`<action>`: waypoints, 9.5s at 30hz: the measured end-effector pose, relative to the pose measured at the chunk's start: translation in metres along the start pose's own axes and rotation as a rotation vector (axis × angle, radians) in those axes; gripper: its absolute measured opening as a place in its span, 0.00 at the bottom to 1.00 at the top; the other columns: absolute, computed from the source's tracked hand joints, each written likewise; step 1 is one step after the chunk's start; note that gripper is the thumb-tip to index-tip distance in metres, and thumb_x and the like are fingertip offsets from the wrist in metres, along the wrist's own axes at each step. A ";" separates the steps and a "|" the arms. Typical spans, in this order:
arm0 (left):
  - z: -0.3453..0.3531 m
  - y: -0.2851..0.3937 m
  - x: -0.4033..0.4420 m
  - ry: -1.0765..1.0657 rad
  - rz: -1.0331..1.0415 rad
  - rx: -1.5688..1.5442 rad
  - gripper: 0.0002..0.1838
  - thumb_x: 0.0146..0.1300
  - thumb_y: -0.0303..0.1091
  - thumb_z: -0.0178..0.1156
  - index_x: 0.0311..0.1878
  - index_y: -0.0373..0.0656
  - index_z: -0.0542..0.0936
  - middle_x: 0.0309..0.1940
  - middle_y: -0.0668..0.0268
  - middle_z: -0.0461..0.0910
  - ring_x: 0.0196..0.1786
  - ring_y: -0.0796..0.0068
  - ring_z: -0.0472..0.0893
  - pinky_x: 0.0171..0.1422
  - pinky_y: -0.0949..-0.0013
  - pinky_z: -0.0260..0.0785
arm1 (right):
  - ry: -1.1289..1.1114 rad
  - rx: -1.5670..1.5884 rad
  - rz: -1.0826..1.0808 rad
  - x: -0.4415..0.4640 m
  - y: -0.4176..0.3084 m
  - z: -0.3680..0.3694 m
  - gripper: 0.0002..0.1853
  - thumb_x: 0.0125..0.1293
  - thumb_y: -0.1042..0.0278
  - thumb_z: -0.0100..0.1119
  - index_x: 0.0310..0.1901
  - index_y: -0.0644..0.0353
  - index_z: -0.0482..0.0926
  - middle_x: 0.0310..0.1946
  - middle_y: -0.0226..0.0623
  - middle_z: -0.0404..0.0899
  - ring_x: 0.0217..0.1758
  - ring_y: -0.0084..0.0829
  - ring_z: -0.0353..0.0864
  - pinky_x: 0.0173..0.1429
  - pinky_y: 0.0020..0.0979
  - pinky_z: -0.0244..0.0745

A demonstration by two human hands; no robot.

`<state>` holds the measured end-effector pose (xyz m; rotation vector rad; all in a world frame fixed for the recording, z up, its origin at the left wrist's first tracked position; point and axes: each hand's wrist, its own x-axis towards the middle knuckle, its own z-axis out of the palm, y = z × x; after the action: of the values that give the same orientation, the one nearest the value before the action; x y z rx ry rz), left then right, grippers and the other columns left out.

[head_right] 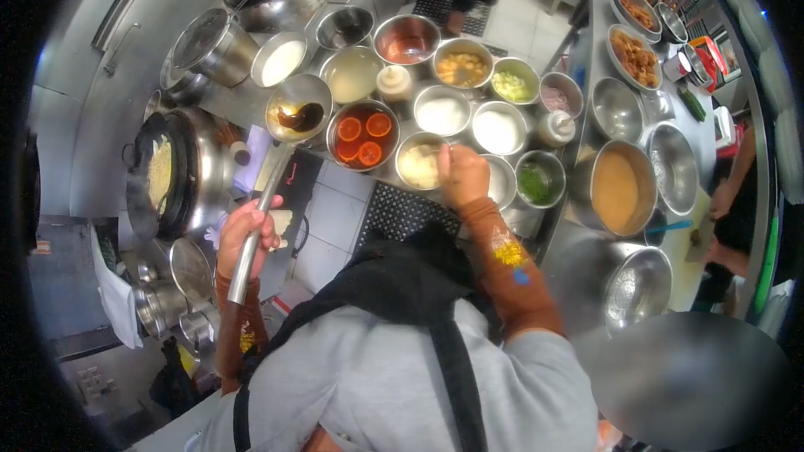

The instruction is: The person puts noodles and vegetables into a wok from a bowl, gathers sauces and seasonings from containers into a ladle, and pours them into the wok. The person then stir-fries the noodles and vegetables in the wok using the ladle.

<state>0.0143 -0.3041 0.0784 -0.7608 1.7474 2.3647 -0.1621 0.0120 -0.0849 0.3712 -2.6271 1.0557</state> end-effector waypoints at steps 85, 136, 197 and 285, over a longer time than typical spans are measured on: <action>0.043 -0.034 -0.074 -0.260 -0.377 0.304 0.32 0.57 0.34 0.62 0.64 0.26 0.73 0.24 0.67 0.76 0.24 0.80 0.74 0.32 0.76 0.68 | -0.058 0.372 0.350 -0.083 0.088 -0.115 0.13 0.68 0.66 0.62 0.28 0.66 0.83 0.21 0.45 0.79 0.21 0.34 0.77 0.29 0.35 0.71; 0.050 -0.043 -0.059 -0.323 -0.288 0.216 0.33 0.60 0.37 0.60 0.65 0.25 0.71 0.23 0.68 0.74 0.23 0.79 0.72 0.33 0.75 0.68 | -0.116 -0.048 -0.169 -0.078 0.067 -0.128 0.09 0.66 0.66 0.65 0.30 0.60 0.82 0.23 0.42 0.78 0.25 0.44 0.80 0.31 0.42 0.74; -0.476 0.012 0.050 0.527 0.352 -0.444 0.09 0.74 0.32 0.57 0.51 0.38 0.78 0.33 0.73 0.78 0.26 0.88 0.70 0.25 0.80 0.63 | 0.502 0.089 0.253 0.032 -0.045 0.050 0.34 0.63 0.68 0.69 0.67 0.71 0.66 0.60 0.55 0.72 0.65 0.50 0.73 0.71 0.42 0.67; -0.369 0.078 -0.109 0.179 0.277 -0.491 0.27 0.79 0.30 0.44 0.75 0.28 0.55 0.44 0.59 0.77 0.28 0.81 0.73 0.24 0.77 0.66 | 0.082 0.595 -0.294 0.105 -0.213 0.057 0.43 0.46 0.62 0.84 0.63 0.60 0.69 0.57 0.44 0.78 0.57 0.40 0.81 0.62 0.38 0.76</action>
<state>0.2017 -0.6471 0.1153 -0.8542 1.4126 3.0612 -0.1970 -0.1909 0.0473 0.7876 -2.0529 1.6785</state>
